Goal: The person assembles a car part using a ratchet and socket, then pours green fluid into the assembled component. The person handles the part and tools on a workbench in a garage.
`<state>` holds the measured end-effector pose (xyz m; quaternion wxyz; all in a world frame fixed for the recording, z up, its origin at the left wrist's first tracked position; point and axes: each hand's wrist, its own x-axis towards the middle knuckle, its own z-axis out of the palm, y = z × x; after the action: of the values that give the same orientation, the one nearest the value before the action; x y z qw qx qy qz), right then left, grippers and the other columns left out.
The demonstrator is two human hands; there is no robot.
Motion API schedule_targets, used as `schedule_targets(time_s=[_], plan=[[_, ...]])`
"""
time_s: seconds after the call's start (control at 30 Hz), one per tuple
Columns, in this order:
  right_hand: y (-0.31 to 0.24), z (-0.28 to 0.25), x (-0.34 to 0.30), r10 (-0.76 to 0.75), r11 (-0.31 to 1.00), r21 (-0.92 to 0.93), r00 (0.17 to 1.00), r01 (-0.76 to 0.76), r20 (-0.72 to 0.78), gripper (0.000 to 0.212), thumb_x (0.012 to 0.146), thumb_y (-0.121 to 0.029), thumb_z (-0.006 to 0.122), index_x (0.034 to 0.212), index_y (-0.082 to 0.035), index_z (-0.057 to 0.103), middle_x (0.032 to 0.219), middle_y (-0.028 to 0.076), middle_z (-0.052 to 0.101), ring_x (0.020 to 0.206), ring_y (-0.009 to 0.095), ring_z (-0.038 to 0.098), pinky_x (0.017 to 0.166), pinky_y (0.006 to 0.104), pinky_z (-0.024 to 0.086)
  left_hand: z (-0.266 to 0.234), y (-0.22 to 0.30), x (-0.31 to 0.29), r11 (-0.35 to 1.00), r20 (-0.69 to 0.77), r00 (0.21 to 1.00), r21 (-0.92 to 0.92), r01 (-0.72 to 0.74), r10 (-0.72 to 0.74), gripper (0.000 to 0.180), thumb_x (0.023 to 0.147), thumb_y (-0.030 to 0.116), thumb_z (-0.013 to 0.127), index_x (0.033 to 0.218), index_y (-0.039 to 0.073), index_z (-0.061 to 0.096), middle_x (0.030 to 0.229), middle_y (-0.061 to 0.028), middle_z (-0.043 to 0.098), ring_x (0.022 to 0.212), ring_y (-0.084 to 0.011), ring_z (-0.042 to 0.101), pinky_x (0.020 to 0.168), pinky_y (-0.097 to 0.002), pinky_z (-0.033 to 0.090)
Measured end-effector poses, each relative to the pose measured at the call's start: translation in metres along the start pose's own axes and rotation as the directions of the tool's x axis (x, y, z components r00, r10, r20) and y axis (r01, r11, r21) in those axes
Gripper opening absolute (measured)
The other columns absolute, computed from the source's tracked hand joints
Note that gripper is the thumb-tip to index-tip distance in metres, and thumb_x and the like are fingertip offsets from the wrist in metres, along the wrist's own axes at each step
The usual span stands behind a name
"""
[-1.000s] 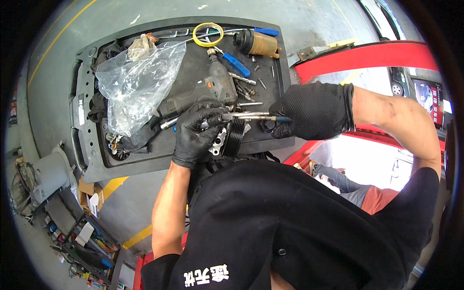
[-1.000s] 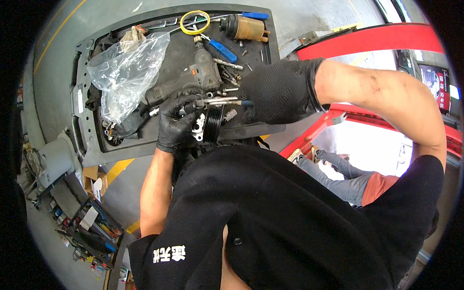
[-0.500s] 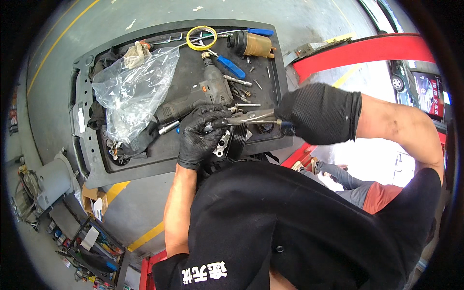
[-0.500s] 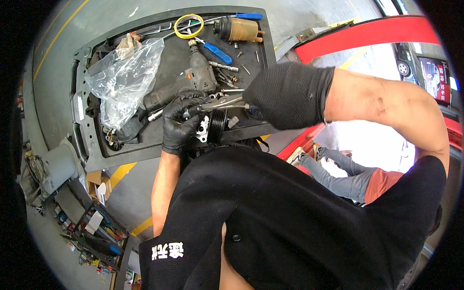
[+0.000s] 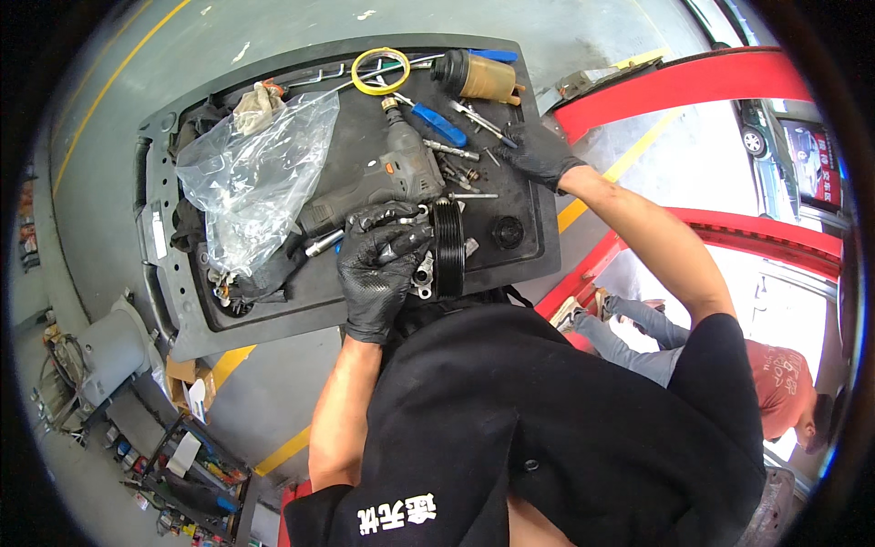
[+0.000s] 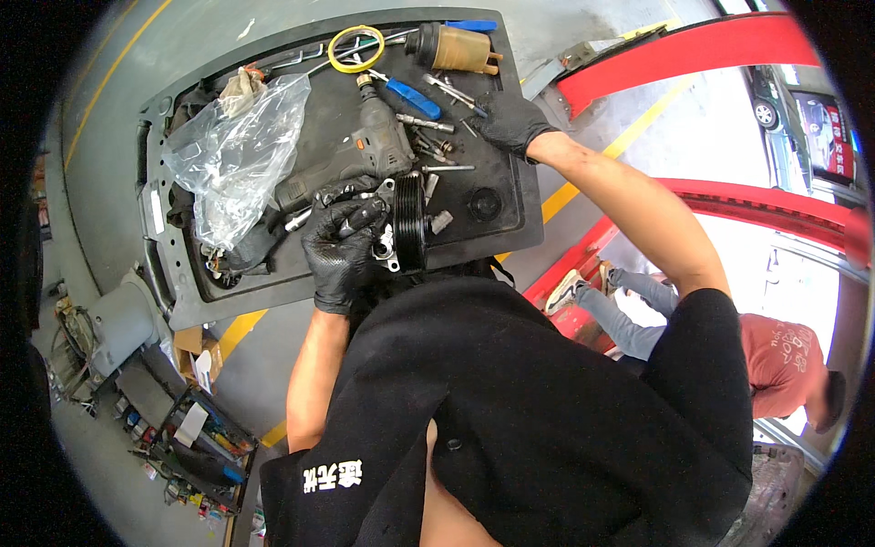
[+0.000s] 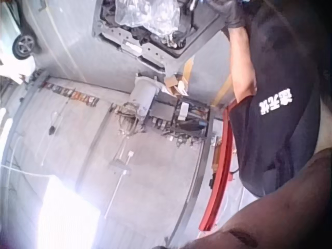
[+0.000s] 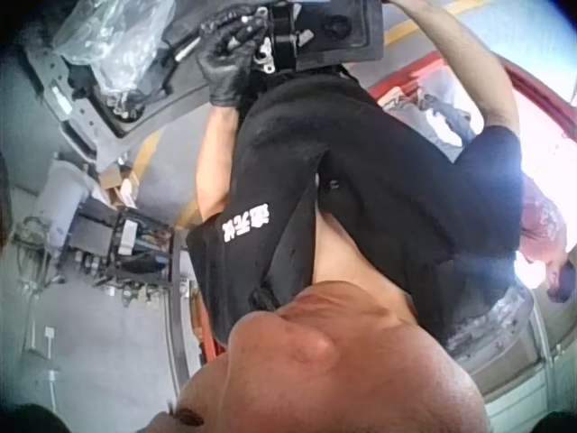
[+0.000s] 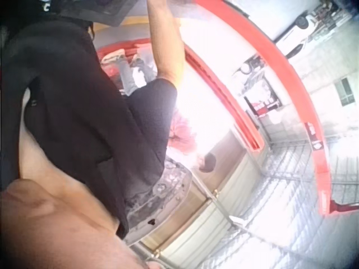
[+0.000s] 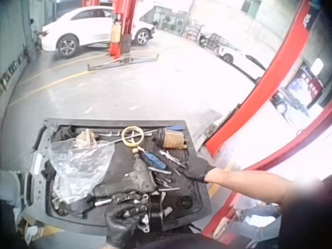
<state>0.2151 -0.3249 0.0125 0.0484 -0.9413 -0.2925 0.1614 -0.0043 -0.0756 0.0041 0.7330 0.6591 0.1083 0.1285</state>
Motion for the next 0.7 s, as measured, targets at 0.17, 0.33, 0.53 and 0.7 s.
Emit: schedule_targets(time_s=[0.17,0.33,0.53,0.7], plan=[[-0.059,0.011,0.014,-0.297,0.933,-0.333,0.818,0.138,-0.492,0.05,0.087,-0.029,0.068,0.135,-0.017,0.06,0.124,0.014,0.065,0.109,0.037,0.062,0.09,0.0463,0.052,-0.006,-0.002,-0.008,0.998,-0.086,0.995,0.021,-0.054,0.056,0.022,0.077,-0.003,0.082,0.098,0.001,0.075,0.11,-0.0112,0.07,0.107,-0.0242,0.064,0.095,-0.036,0.05],[-0.094,0.035,0.073,-0.163,0.981,-0.167,0.877,0.097,-0.451,0.036,0.087,-0.027,0.067,0.118,-0.009,0.066,0.098,0.017,0.071,0.084,0.039,0.069,0.073,0.0501,0.054,-0.021,0.006,-0.004,0.996,0.084,0.994,0.051,0.071,-0.075,0.024,0.08,0.001,0.081,0.102,-0.001,0.073,0.112,-0.012,0.069,0.105,-0.0227,0.065,0.092,-0.0337,0.051],[-0.105,0.005,0.074,0.021,0.983,0.18,0.938,0.045,-0.346,0.046,0.089,-0.054,0.062,0.102,-0.012,0.074,0.089,0.017,0.073,0.083,0.037,0.071,0.071,0.0469,0.056,-0.038,0.041,0.058,0.981,0.66,0.751,0.16,-0.108,-0.025,0.037,0.081,0.007,0.082,0.115,0.003,0.07,0.123,-0.0098,0.065,0.114,-0.0195,0.06,0.099,-0.0336,0.05],[-0.111,-0.03,0.009,0.287,0.92,0.326,0.94,-0.217,-0.184,0.043,0.086,-0.029,0.062,0.122,-0.005,0.066,0.114,0.022,0.069,0.105,0.034,0.067,0.09,0.0408,0.052,-0.024,0.034,0.101,0.98,0.866,0.486,0.181,-0.082,-0.119,0.033,0.086,0.013,0.079,0.116,0.003,0.071,0.116,-0.0082,0.07,0.109,-0.0182,0.064,0.096,-0.0328,0.052]])
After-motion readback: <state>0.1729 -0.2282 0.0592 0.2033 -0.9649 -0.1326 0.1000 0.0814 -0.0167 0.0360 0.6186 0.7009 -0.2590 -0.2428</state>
